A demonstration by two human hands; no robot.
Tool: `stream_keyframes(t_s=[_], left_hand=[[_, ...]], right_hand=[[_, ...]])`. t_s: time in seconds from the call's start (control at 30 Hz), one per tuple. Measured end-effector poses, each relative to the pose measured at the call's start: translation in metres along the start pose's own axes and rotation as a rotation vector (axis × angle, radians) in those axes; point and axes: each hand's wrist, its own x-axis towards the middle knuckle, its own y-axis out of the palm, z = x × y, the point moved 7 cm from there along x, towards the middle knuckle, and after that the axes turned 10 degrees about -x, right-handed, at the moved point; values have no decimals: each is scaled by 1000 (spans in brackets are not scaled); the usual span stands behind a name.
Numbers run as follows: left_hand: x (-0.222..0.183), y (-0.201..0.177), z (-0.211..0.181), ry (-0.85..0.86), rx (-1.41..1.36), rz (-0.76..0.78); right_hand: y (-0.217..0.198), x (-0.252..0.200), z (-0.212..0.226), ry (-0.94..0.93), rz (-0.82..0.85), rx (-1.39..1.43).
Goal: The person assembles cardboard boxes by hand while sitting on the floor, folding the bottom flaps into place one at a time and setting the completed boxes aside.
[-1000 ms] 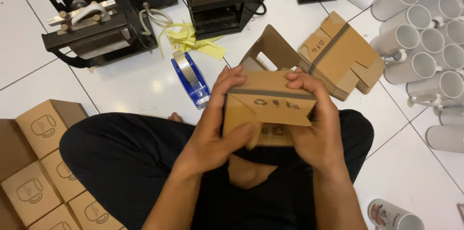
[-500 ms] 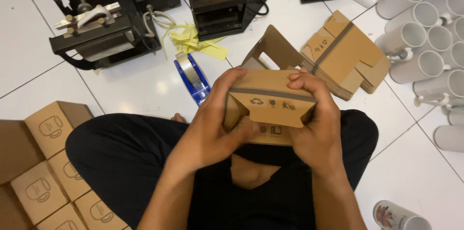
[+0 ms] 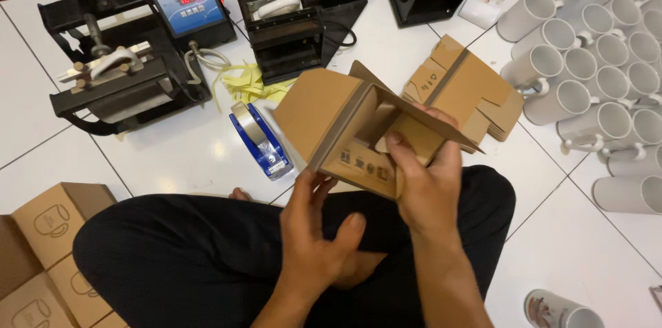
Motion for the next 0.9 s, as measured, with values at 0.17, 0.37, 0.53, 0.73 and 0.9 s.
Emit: stream_keyframes(t_s=[0.17,0.37,0.53,0.73,0.9], left_hand=[[15,10,3,-73,-113,-49],[43,-1,-16,-99,76,27],[48,-30,-1,-433,319,49],[44,-10,1,-479,109,220],[40,-11,6,-500,-223,239]], right_hand=[[8,-21,-7,180,-52,-109],[18,-31,-7,25,292,-340],[-22,-3,-7,-122,486,313],[2,-13,75,-538,760,-114],[7,-9,38,-526,783,126]])
